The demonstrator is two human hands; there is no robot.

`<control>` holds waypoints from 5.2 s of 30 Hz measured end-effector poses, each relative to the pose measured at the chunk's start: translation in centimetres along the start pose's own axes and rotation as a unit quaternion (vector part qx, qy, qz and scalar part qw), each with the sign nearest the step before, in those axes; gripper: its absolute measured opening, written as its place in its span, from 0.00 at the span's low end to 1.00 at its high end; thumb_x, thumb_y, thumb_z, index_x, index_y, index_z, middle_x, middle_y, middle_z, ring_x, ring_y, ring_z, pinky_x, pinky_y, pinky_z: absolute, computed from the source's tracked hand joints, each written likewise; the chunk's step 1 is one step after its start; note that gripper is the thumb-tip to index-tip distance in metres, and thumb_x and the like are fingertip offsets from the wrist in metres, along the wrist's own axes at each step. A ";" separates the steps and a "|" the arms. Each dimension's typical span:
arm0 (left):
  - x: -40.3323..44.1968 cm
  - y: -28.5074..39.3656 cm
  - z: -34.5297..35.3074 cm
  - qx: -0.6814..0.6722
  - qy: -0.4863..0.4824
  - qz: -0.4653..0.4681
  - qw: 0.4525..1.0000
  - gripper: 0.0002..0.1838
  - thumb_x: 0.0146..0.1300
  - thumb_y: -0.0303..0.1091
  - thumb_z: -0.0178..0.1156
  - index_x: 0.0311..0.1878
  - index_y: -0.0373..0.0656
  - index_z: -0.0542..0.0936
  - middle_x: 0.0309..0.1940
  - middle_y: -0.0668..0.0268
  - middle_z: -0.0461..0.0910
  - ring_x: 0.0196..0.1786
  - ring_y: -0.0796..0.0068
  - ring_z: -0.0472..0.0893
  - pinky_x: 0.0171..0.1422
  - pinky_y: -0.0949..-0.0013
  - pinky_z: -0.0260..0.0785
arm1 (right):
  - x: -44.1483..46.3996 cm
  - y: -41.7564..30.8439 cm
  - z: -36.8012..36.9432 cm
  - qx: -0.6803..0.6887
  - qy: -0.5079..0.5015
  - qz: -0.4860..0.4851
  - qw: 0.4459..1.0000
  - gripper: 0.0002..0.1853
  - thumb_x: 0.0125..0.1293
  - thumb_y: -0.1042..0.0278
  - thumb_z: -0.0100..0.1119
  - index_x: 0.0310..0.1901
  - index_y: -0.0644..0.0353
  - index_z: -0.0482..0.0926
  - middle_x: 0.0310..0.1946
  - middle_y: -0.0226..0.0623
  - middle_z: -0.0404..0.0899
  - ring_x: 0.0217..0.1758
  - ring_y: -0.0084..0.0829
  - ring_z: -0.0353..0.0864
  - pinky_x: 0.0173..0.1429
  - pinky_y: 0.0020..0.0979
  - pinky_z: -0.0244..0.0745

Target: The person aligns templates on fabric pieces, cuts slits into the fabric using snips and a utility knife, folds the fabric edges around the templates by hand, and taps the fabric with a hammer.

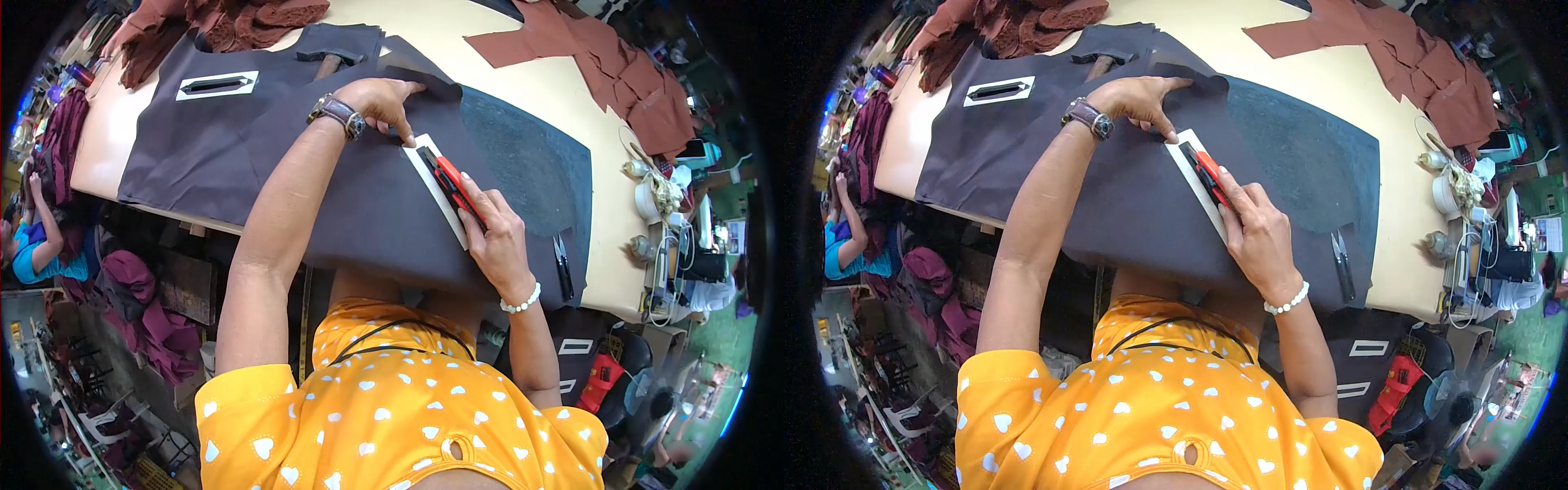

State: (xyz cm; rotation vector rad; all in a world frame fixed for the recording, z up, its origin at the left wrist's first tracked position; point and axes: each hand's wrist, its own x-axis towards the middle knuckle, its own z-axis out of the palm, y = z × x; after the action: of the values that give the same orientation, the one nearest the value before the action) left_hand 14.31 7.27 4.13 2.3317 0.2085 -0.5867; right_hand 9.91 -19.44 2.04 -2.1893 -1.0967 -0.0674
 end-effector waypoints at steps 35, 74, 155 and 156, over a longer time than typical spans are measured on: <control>-0.4 1.1 -0.1 0.065 0.026 -0.029 0.997 0.40 0.33 0.42 0.76 0.52 0.36 0.73 0.33 0.62 0.79 0.26 0.76 0.77 0.28 0.72 0.68 | 1.1 -4.6 -6.8 -0.222 -0.198 -0.008 0.955 0.18 0.59 0.74 0.52 0.52 0.57 0.74 0.27 0.43 0.76 0.27 0.45 0.78 0.31 0.41 0.73; -9.7 -4.1 4.8 -0.356 0.178 -0.051 0.916 0.28 0.54 0.46 0.66 0.45 0.28 0.73 0.36 0.61 0.78 0.34 0.77 0.77 0.38 0.76 0.71 | -9.5 6.5 -9.9 -0.003 0.046 0.343 0.938 0.13 0.51 0.76 0.63 0.40 0.67 0.75 0.24 0.33 0.74 0.24 0.24 0.71 0.34 0.27 0.69; -11.9 6.9 18.5 -0.618 0.368 0.116 0.685 0.09 0.60 0.30 0.61 0.33 0.31 0.79 0.31 0.66 0.81 0.33 0.83 0.77 0.37 0.75 0.69 | -7.9 -6.7 -2.2 0.616 -0.009 0.412 0.671 0.08 0.72 0.59 0.43 0.41 0.53 0.62 0.25 0.28 0.65 0.14 0.10 0.51 0.16 0.14 0.45; -12.1 7.1 18.7 -0.618 0.370 0.109 0.685 0.09 0.60 0.30 0.61 0.34 0.31 0.79 0.32 0.67 0.81 0.34 0.83 0.77 0.38 0.75 0.69 | -8.0 -6.8 -2.1 0.622 0.002 0.416 0.663 0.08 0.72 0.59 0.43 0.41 0.52 0.62 0.25 0.28 0.65 0.14 0.10 0.51 0.16 0.14 0.45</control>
State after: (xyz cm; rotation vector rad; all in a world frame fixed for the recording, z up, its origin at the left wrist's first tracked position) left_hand -0.78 -10.43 2.11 1.0558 0.4923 0.5736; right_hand 0.33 -23.39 4.70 -1.1363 0.1198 0.8376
